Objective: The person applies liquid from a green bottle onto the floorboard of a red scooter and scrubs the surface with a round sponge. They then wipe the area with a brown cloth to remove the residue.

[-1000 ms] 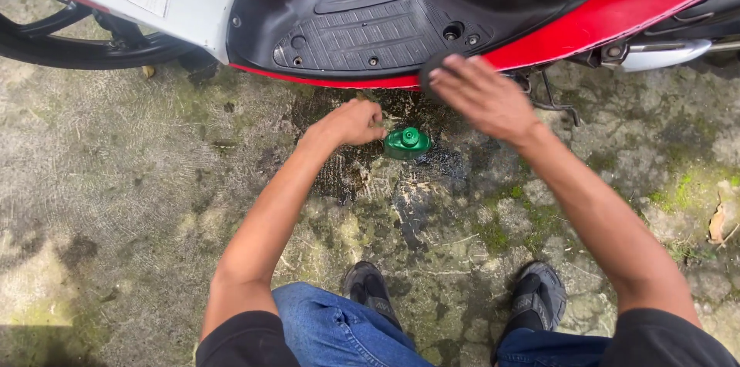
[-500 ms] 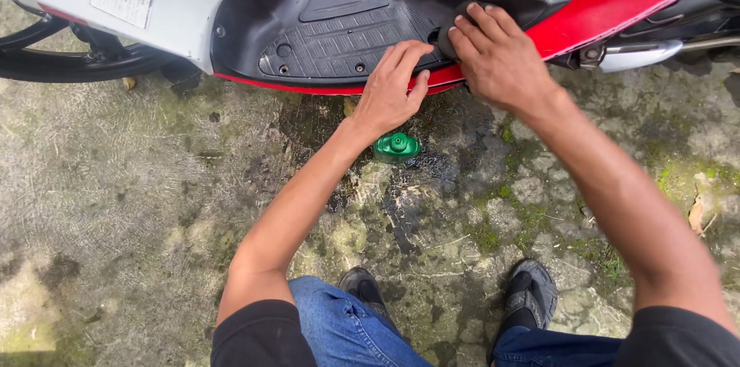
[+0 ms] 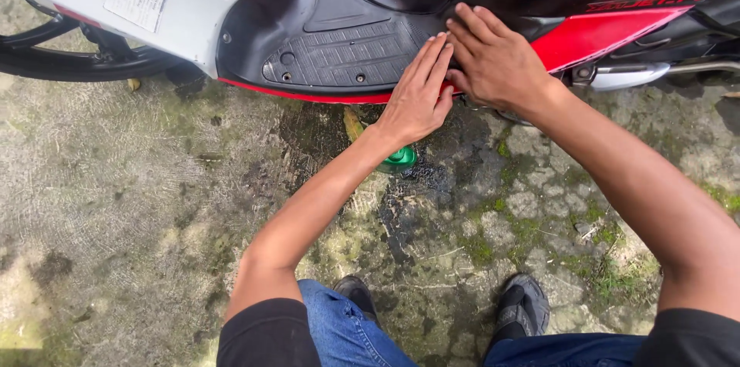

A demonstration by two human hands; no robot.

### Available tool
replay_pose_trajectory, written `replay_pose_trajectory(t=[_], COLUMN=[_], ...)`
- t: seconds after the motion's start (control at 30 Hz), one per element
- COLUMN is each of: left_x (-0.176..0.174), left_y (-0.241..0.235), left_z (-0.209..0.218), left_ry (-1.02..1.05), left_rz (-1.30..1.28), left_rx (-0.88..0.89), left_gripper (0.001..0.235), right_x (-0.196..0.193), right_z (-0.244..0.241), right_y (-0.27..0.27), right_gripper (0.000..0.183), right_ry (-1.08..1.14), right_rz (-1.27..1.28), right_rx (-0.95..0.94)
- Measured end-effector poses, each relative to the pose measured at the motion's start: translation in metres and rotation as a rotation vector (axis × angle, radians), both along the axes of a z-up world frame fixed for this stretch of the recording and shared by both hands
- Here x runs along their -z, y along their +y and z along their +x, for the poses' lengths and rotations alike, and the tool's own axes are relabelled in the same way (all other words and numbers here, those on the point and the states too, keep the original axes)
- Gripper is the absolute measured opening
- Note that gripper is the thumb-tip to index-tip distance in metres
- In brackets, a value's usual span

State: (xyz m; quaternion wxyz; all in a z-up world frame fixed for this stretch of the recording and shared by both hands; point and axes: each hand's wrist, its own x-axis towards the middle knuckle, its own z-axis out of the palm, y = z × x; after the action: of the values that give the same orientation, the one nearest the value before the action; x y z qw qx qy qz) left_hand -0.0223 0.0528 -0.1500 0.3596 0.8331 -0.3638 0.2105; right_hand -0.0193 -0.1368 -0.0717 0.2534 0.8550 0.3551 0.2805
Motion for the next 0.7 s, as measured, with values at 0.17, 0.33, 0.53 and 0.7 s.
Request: replay_pose_trajectory(t=[0.17,0.33,0.53,0.7], left_x=[0.011,0.013,-0.004,0.021], left_y=[-0.029,-0.066,-0.024,-0.013], left_z=[0.015,0.014,0.043,0.084], left_ry=[0.031,-0.091,0.161,0.295], left_rz=[0.353,0.165,0.527,0.152], left_rx=[-0.031,-0.074,-0.148,-0.348], left_gripper=[0.075,0.075,0.079,0.074], right_x=[-0.010,-0.036,-0.025,-0.020], right_z=[-0.003,-0.040,-0.041,-0.042], right_y=[-0.039,-0.095,-0.110,-0.099], right_gripper=[0.051,0.039,0.035,0.027], right_ry=[0.111,-0.110,-0.313,-0.171], right_rz=[-0.159,-0.104,-0.107,0.137], right_rx=[0.056,0.081,0.129,0.029])
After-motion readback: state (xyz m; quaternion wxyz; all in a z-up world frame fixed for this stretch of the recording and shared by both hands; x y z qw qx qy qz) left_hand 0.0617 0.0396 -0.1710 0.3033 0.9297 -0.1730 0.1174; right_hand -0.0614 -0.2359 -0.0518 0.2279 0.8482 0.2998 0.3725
